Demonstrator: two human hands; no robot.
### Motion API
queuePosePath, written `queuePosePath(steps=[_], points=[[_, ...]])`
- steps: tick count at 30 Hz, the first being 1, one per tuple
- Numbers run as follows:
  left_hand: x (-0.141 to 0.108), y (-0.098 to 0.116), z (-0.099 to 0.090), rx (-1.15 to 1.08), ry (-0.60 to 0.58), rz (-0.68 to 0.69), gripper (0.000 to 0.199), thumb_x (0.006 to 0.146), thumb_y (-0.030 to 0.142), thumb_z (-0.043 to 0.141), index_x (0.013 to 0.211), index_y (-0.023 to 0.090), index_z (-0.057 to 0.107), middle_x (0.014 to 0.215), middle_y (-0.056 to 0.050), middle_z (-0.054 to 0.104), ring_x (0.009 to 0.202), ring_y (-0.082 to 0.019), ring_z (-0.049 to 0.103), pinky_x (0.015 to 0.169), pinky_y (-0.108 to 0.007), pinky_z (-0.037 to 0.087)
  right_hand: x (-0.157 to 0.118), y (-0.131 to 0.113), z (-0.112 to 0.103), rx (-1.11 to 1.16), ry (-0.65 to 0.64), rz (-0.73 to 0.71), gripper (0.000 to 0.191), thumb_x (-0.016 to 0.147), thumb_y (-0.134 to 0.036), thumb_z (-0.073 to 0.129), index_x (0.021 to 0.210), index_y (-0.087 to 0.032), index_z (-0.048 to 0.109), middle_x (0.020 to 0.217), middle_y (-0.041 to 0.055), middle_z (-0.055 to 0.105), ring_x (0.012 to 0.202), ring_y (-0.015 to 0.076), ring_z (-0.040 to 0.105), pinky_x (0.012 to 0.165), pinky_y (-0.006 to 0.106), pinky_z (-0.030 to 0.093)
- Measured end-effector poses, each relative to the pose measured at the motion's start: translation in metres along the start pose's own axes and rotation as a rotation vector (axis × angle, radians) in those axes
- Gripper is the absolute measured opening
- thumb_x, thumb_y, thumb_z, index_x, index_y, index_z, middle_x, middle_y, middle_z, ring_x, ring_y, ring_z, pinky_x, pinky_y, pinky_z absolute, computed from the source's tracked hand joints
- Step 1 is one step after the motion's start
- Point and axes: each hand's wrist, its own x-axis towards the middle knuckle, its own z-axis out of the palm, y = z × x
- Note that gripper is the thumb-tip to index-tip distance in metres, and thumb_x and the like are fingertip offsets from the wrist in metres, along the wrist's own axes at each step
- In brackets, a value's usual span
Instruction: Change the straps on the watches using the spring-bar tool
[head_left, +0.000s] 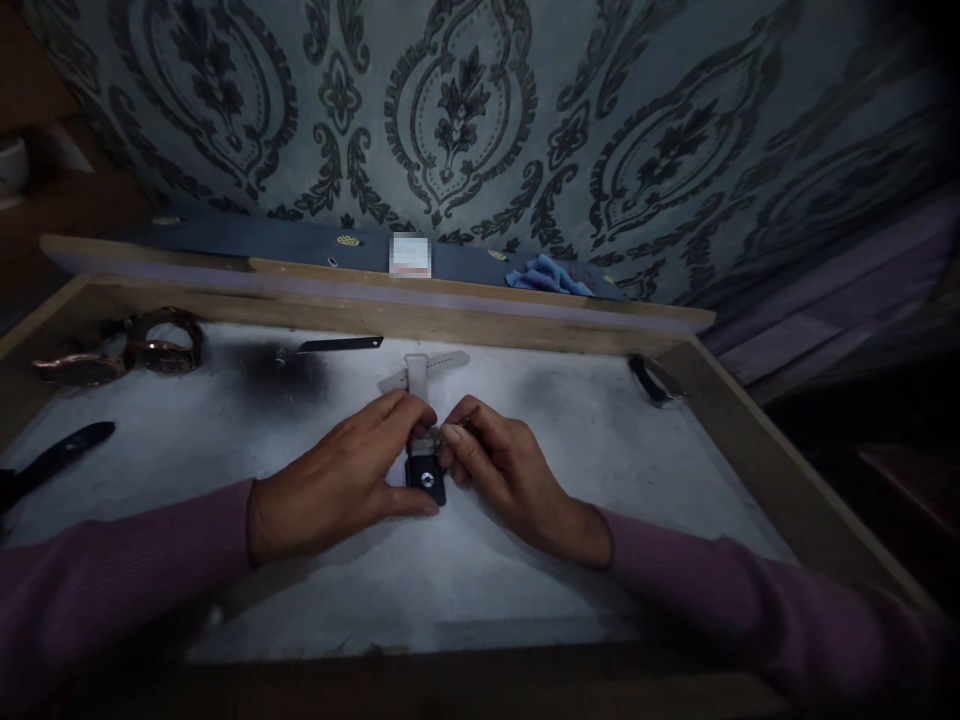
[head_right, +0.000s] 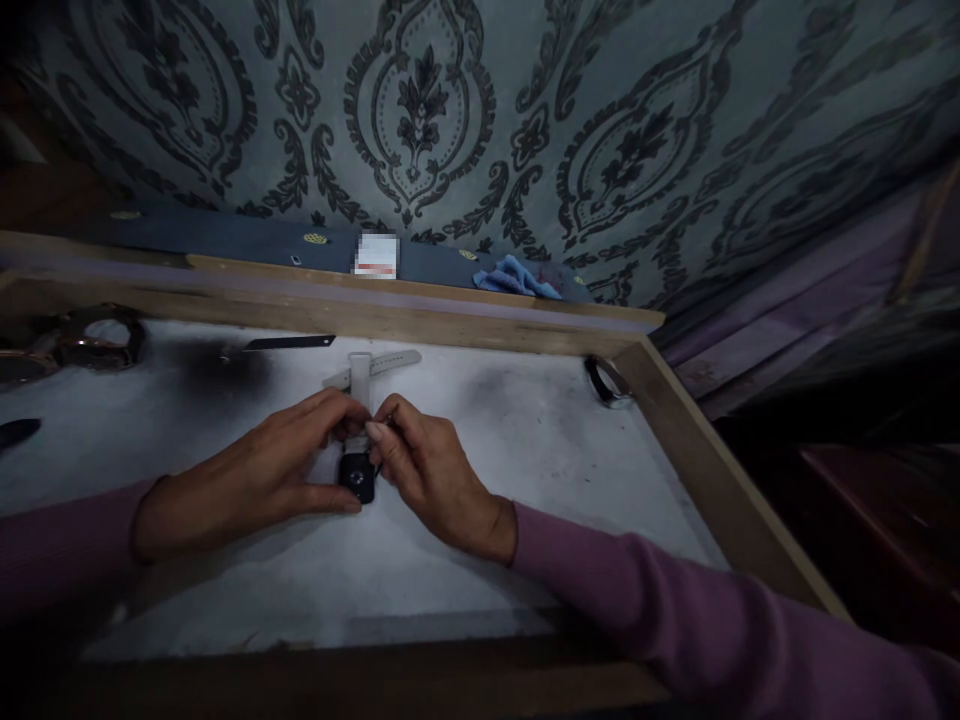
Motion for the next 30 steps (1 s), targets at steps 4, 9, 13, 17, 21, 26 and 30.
queuePosePath(steps=[4, 9, 13, 17, 21, 26, 30], points=[[0.0001, -0.0018, 0.0007, -0.001, -0.001, 0.011, 0.042, 0.077, 0.030, 0.074, 0.106, 0.022, 0.046, 0.105, -0.004, 0.054, 0.095, -0.022, 0.053, 0.081, -0.035, 0.045, -0.0004, -0.0009, 0.0000, -0.099, 0.001, -0.061, 0.017, 0.097, -0.023, 0.043, 0.081, -0.020, 0.046, 0.062, -0.0046, 0.053, 0.047, 0.0066, 0.048, 0.047, 0.020, 0.041], [-0.0003, -0.0008, -0.0005, -0.001, -0.004, -0.002, 0.040, 0.078, 0.031, 0.073, 0.106, 0.022, 0.047, 0.105, -0.004, 0.054, 0.096, -0.022, 0.054, 0.081, -0.035, 0.045, -0.0008, -0.0006, 0.0005, -0.071, 0.015, -0.060, 0.017, 0.097, -0.023, 0.043, 0.081, -0.020, 0.045, 0.061, -0.0047, 0.054, 0.046, 0.0066, 0.047, 0.046, 0.020, 0.041], [-0.0004, 0.0007, -0.0010, -0.008, -0.001, 0.002, 0.039, 0.077, 0.029, 0.074, 0.104, 0.022, 0.047, 0.103, -0.003, 0.054, 0.095, -0.021, 0.054, 0.081, -0.034, 0.045, -0.0006, 0.0001, 0.0006, -0.027, 0.016, -0.012, 0.018, 0.097, -0.027, 0.045, 0.080, -0.020, 0.045, 0.061, -0.0040, 0.055, 0.046, 0.0072, 0.048, 0.046, 0.020, 0.041], [0.0002, 0.0006, -0.0005, -0.008, 0.000, -0.006, 0.039, 0.077, 0.028, 0.075, 0.104, 0.022, 0.047, 0.103, -0.003, 0.054, 0.095, -0.021, 0.054, 0.082, -0.035, 0.045, -0.0009, 0.0007, 0.0007, -0.003, 0.011, -0.005, 0.018, 0.097, -0.028, 0.045, 0.080, -0.020, 0.045, 0.061, -0.0041, 0.055, 0.046, 0.0072, 0.049, 0.046, 0.020, 0.041], [0.0000, 0.0004, -0.0002, -0.008, 0.000, -0.004, 0.037, 0.078, 0.030, 0.072, 0.104, 0.023, 0.047, 0.104, -0.003, 0.054, 0.095, -0.022, 0.054, 0.082, -0.036, 0.046, -0.0010, 0.0010, 0.0009, 0.012, 0.009, -0.015, 0.016, 0.097, -0.027, 0.044, 0.081, -0.020, 0.046, 0.062, -0.0045, 0.054, 0.047, 0.0070, 0.048, 0.046, 0.020, 0.041], [-0.0003, -0.0003, -0.0009, -0.013, -0.009, -0.004, 0.035, 0.079, 0.030, 0.071, 0.105, 0.022, 0.048, 0.105, -0.004, 0.054, 0.095, -0.022, 0.054, 0.081, -0.036, 0.045, -0.0010, 0.0005, 0.0010, -0.016, 0.009, -0.026, 0.016, 0.097, -0.025, 0.044, 0.081, -0.020, 0.045, 0.061, -0.0050, 0.053, 0.046, 0.0068, 0.047, 0.046, 0.020, 0.041], [0.0003, -0.0003, -0.0016, -0.024, -0.015, 0.005, 0.036, 0.079, 0.028, 0.071, 0.105, 0.022, 0.047, 0.105, -0.004, 0.054, 0.096, -0.022, 0.054, 0.083, -0.036, 0.045, -0.0011, -0.0001, 0.0009, -0.048, 0.017, -0.042, 0.016, 0.097, -0.023, 0.043, 0.081, -0.020, 0.045, 0.060, -0.0050, 0.052, 0.046, 0.0073, 0.046, 0.046, 0.020, 0.040]])
